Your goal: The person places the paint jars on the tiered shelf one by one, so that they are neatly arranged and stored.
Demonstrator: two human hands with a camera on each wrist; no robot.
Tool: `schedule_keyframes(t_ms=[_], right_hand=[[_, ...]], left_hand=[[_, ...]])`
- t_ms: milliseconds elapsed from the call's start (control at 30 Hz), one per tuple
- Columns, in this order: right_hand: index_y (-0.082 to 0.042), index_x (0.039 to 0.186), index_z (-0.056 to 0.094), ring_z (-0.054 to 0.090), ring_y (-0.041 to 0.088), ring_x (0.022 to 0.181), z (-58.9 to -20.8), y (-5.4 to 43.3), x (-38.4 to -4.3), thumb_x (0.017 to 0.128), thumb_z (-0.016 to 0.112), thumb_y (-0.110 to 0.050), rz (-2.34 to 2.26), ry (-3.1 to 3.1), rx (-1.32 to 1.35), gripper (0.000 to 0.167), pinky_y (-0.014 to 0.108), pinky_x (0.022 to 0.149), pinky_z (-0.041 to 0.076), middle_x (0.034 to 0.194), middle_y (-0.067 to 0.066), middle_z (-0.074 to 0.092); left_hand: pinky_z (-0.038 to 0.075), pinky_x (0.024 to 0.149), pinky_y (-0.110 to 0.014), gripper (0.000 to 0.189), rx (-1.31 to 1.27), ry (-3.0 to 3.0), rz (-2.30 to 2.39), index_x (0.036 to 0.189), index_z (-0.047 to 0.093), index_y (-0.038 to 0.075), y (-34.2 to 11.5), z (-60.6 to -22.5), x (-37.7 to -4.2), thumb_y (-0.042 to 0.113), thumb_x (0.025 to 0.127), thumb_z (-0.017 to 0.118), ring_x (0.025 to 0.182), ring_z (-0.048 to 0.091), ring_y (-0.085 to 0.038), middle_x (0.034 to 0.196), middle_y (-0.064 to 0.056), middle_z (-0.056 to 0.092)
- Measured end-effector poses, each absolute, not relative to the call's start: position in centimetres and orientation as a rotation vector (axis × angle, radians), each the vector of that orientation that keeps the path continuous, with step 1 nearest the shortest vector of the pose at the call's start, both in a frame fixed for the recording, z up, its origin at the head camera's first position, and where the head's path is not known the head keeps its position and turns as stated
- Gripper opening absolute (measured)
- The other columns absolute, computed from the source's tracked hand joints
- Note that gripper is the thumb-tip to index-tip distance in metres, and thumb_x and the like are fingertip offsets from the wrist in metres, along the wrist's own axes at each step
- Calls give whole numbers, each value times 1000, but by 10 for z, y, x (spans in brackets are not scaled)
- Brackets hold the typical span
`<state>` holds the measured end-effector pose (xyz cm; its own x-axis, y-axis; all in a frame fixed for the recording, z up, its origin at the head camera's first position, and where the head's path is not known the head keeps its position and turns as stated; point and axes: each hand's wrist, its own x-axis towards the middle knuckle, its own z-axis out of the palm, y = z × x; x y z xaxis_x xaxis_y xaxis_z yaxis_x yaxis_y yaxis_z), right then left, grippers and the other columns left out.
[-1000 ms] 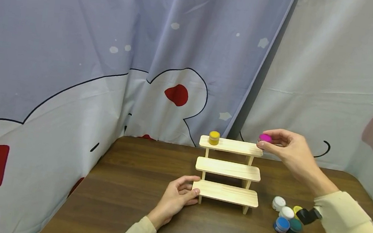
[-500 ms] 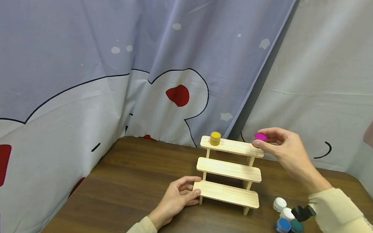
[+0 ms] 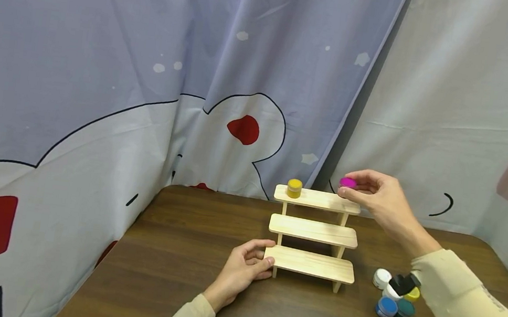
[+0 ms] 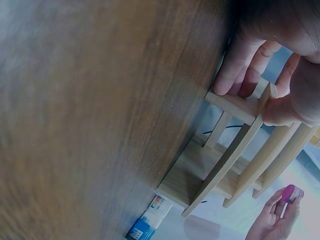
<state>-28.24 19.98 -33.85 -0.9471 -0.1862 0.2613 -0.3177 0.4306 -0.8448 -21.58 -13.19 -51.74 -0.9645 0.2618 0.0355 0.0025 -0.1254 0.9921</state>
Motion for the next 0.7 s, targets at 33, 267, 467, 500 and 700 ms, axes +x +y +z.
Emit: schedule_keyframes(t_ms=[33,267,467,500,700], right_hand=[[-2,137,71,74,9,100,-339,198,-283,99,90,-28,1556,-2542,455,49,18,86,61,123,15,77],[1,137,71,75,8,99,-344,187,-292,99,90,-21,1618,-2504,489,48,17,87,62,123,15,79],[4,138,69,75,7,100,-345,178,-298,99,89,-19,1630,-2519,486,49,15,88,61,130,24,75],[4,139,69,74,7,101,-345,177,-299,99,89,-19,1629,-2525,480,50,15,88,61,131,24,75],[3,141,67,74,7,102,-347,173,-304,99,89,-18,1630,-2554,454,52,15,89,62,134,25,73]], left_hand=[[69,94,-46,43,299,1952,2214,146,70,7,-132,-518,-216,7,104,80,99,77,-23,110,-13,74],[69,94,-46,44,298,1951,2216,147,69,7,-133,-518,-216,7,104,80,99,77,-22,110,-13,74],[70,93,-45,43,294,1949,2222,146,70,7,-132,-518,-216,7,104,81,99,77,-21,110,-13,74],[70,93,-44,43,291,1948,2222,145,70,7,-132,-518,-216,7,104,81,98,77,-21,110,-13,74],[70,93,-45,42,284,1951,2220,144,71,9,-132,-518,-216,7,104,81,98,76,-22,109,-12,73]])
